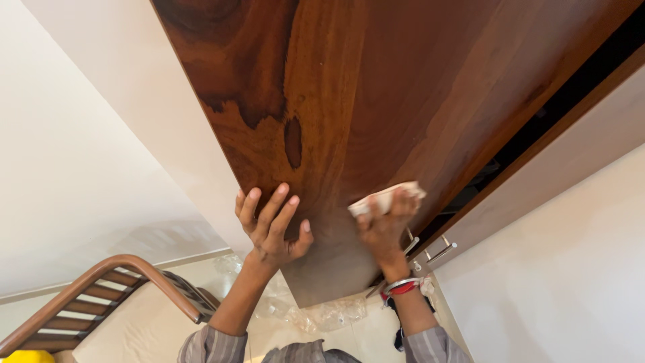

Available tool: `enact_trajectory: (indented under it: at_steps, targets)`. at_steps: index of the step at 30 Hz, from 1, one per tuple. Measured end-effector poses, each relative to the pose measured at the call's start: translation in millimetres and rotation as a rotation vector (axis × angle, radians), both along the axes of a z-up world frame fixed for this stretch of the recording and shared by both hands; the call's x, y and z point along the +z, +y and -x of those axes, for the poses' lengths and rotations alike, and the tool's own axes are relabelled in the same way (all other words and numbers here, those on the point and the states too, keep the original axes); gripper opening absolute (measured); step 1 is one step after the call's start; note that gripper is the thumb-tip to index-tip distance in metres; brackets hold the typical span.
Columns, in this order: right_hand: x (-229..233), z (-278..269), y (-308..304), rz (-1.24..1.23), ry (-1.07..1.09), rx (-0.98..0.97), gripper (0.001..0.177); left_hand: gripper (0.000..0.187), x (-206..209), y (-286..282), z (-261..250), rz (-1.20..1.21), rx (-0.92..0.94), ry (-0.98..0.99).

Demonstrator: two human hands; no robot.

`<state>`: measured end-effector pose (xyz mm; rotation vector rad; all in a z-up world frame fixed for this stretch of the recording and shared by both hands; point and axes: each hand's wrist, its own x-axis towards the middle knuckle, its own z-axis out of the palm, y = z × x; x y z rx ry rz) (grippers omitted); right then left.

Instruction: The person sprays a liquid from a bottle onto a white cloth and wipes the surface of a wooden wardrobe door. They continue wiping the door repeatedly with the cloth, moving across the surface and around the handle area.

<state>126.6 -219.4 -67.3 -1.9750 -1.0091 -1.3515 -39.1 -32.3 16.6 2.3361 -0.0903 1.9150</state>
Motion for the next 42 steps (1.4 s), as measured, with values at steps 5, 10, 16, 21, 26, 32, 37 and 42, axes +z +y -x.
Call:
enact_trajectory:
  at_steps: [5, 10, 16, 21, 26, 32, 37, 42]
  targets:
    - [88.9, -23.5, -19.0, -0.362, 0.184, -0.031, 0.06, 0.036, 1.8, -3.9, -2.8, -0.009, 0.058, -0.018]
    - [151.2, -13.3, -5.1, -0.396, 0.176, -0.026, 0.059, 0.033, 3.5, -9.4, -6.2, -0.015, 0.124, -0.046]
    - [83.6, 9.2, 9.1, -0.007, -0.014, 0.045, 0.056, 0.031, 0.5, -11.2, -9.4, -0.018, 0.199, -0.065]
    - [64.2, -10.7, -27.0, -0.137, 0.065, 0.02, 0.058, 0.038, 1.2, -14.1, -12.8, -0.017, 0.244, -0.092]
    - [139.9, -36.4, -41.7, -0.327, 0.174, -0.02, 0.058, 0.039, -0.8, -14.9, -11.9, -0.022, 0.247, -0.067]
    - [141.2, -31.0, -24.1, -0.167, 0.065, 0.027, 0.056, 0.039, -2.7, -13.0, -14.2, -0.027, 0.249, -0.078]
    - [73.0, -21.8, -35.6, -0.034, 0.028, 0.067, 0.056, 0.039, -3.1, -13.6, -13.7, -0.027, 0.25, -0.076]
    - [114.7, -31.6, -42.9, -0.271, 0.156, 0.048, 0.056, 0.039, -3.8, -14.0, -15.4, -0.027, 0.259, -0.092]
